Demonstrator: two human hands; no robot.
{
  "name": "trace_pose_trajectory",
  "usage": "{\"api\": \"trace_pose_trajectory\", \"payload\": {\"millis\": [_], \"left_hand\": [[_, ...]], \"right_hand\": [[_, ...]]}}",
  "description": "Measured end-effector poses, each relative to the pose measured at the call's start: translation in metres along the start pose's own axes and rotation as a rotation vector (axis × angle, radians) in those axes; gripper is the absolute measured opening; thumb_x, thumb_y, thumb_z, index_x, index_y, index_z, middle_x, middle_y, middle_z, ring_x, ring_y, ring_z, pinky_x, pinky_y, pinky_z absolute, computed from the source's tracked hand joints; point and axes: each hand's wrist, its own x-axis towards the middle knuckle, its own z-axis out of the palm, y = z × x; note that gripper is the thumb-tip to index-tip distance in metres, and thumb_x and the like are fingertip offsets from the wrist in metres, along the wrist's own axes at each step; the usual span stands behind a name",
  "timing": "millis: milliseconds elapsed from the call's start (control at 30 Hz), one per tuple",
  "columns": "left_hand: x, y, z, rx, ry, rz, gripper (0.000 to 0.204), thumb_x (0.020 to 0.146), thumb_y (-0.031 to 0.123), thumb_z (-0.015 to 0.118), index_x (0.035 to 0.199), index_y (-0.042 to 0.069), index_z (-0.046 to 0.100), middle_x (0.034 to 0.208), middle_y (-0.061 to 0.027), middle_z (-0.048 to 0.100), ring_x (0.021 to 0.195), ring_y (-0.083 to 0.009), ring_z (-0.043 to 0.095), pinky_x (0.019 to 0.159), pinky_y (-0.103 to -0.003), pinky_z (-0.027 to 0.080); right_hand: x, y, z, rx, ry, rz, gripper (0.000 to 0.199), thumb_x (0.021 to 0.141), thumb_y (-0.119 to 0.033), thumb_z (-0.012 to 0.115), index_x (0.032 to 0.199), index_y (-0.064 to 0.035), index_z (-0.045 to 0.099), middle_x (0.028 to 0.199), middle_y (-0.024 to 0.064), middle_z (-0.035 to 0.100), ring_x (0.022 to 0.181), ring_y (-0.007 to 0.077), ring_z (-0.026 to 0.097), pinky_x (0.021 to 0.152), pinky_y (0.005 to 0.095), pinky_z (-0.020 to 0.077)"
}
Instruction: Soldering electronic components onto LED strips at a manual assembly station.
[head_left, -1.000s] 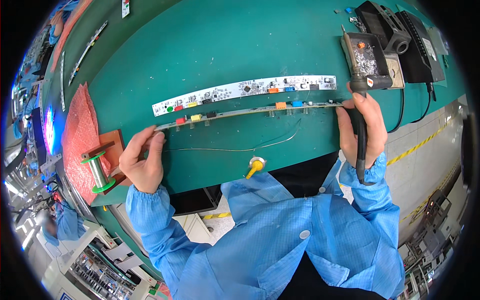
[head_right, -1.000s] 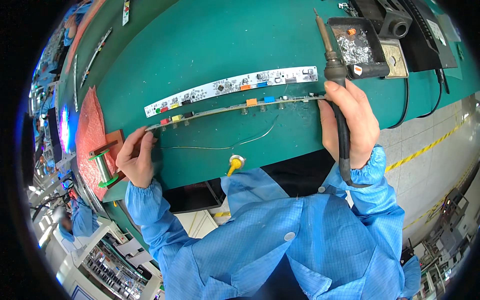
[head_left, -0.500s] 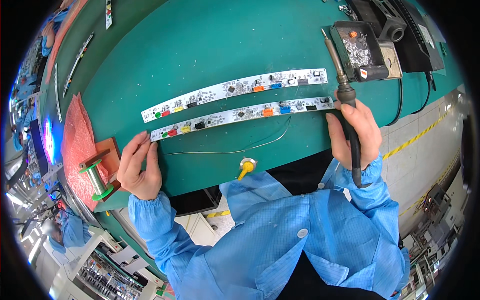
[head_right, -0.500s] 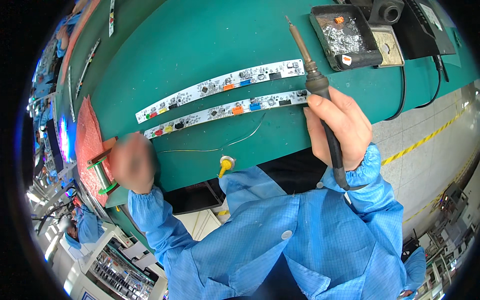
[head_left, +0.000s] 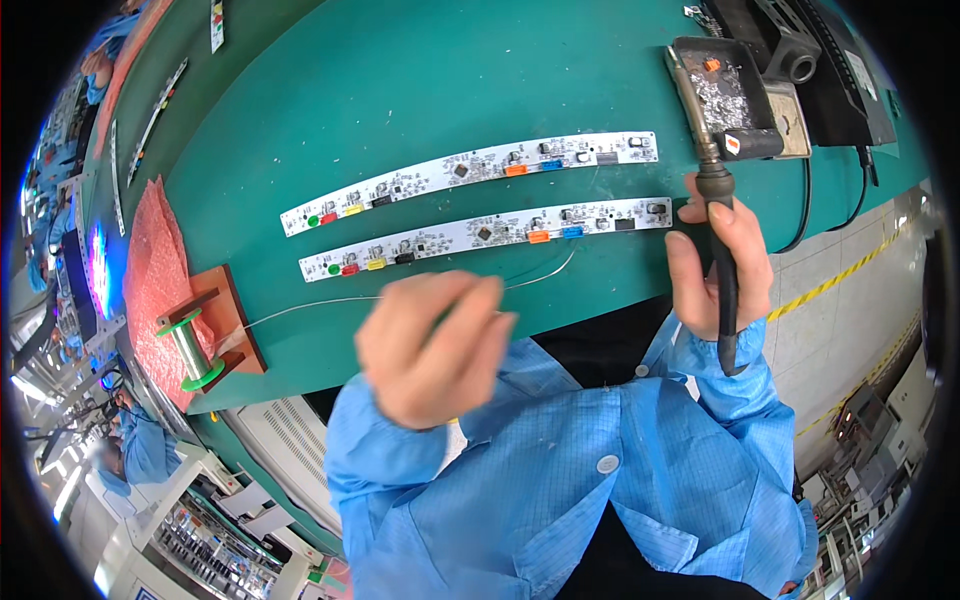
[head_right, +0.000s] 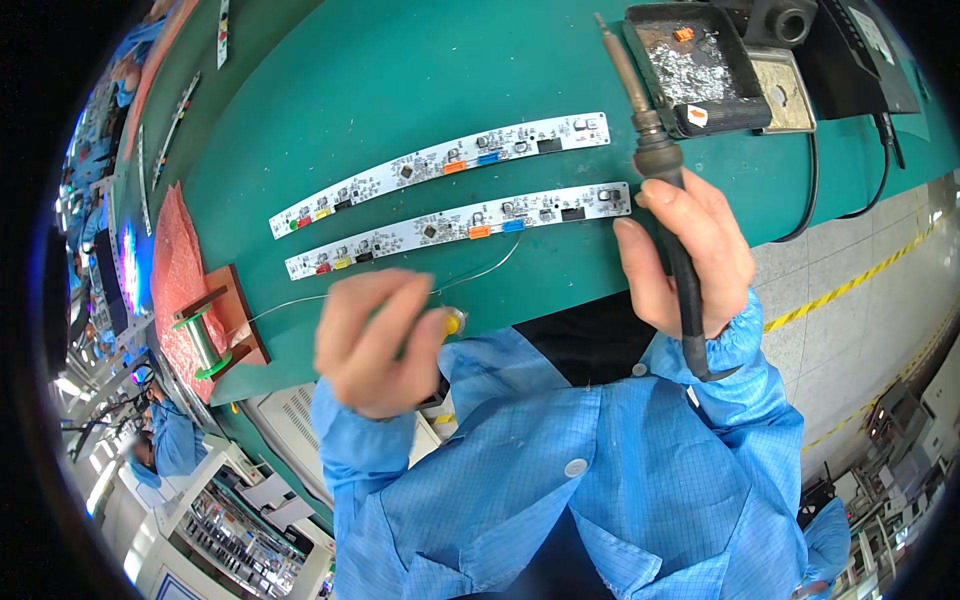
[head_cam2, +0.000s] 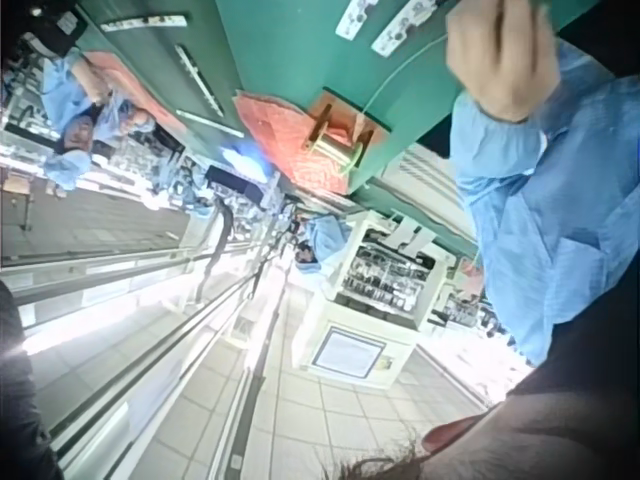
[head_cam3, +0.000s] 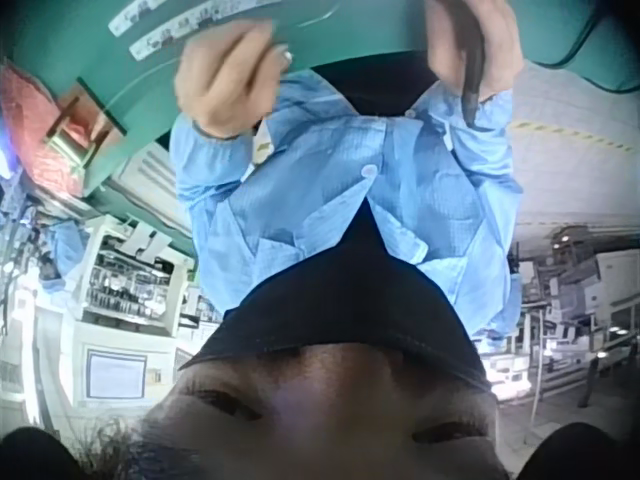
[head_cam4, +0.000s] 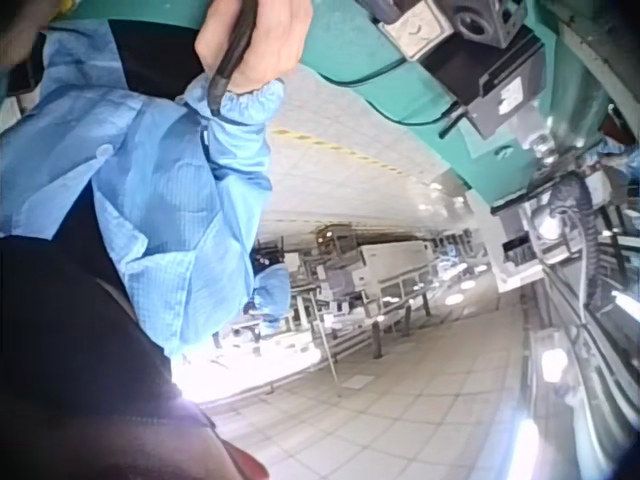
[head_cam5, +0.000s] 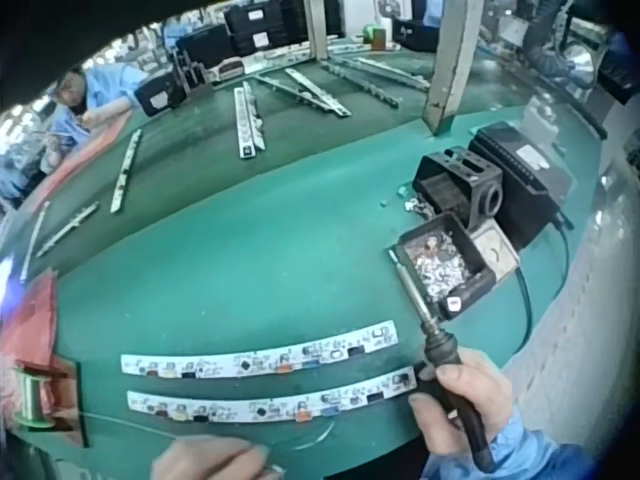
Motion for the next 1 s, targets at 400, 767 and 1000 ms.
{"api": "trace_pose_trajectory", "payload": {"millis": [400, 767, 1000], "left_hand": [[0.008, 0.017, 0.045, -0.271, -0.053, 0.008, 0.023, 0.062, -0.003, 0.077, 0.083, 0.001, 0.067, 0.074, -0.0076, 0.060, 0.059, -0.0226, 0.059, 0.050, -0.033, 0.047], [0.012, 0.023, 0.044, -0.288, 0.142, -0.029, 0.026, 0.061, -0.009, 0.079, 0.085, -0.002, 0.071, 0.074, -0.0098, 0.065, 0.055, -0.0209, 0.063, 0.048, -0.030, 0.049], [0.026, 0.027, 0.062, -0.255, 0.229, -0.128, 0.020, 0.066, -0.004, 0.076, 0.079, 0.002, 0.062, 0.094, -0.0112, 0.065, 0.055, -0.0205, 0.062, 0.048, -0.031, 0.048]], "right_hand": [[-0.006, 0.000, -0.001, 0.030, -0.027, 0.065, 0.050, 0.083, 0.008, 0.066, 0.131, -0.0008, 0.053, 0.112, 0.0251, 0.065, 0.108, 0.0339, 0.065, 0.094, 0.0437, 0.0503], [0.008, -0.013, -0.028, 0.278, -0.020, 0.249, 0.043, 0.097, -0.031, 0.057, 0.118, 0.0061, 0.061, 0.087, 0.0179, 0.063, 0.081, 0.0238, 0.058, 0.078, 0.0374, 0.0453], [0.035, -0.006, -0.050, 0.600, -0.156, 0.494, 0.031, 0.081, -0.022, 0.067, 0.095, 0.0052, 0.066, 0.077, 0.0108, 0.058, 0.061, 0.0125, 0.044, 0.052, 0.0261, 0.0306]]}}
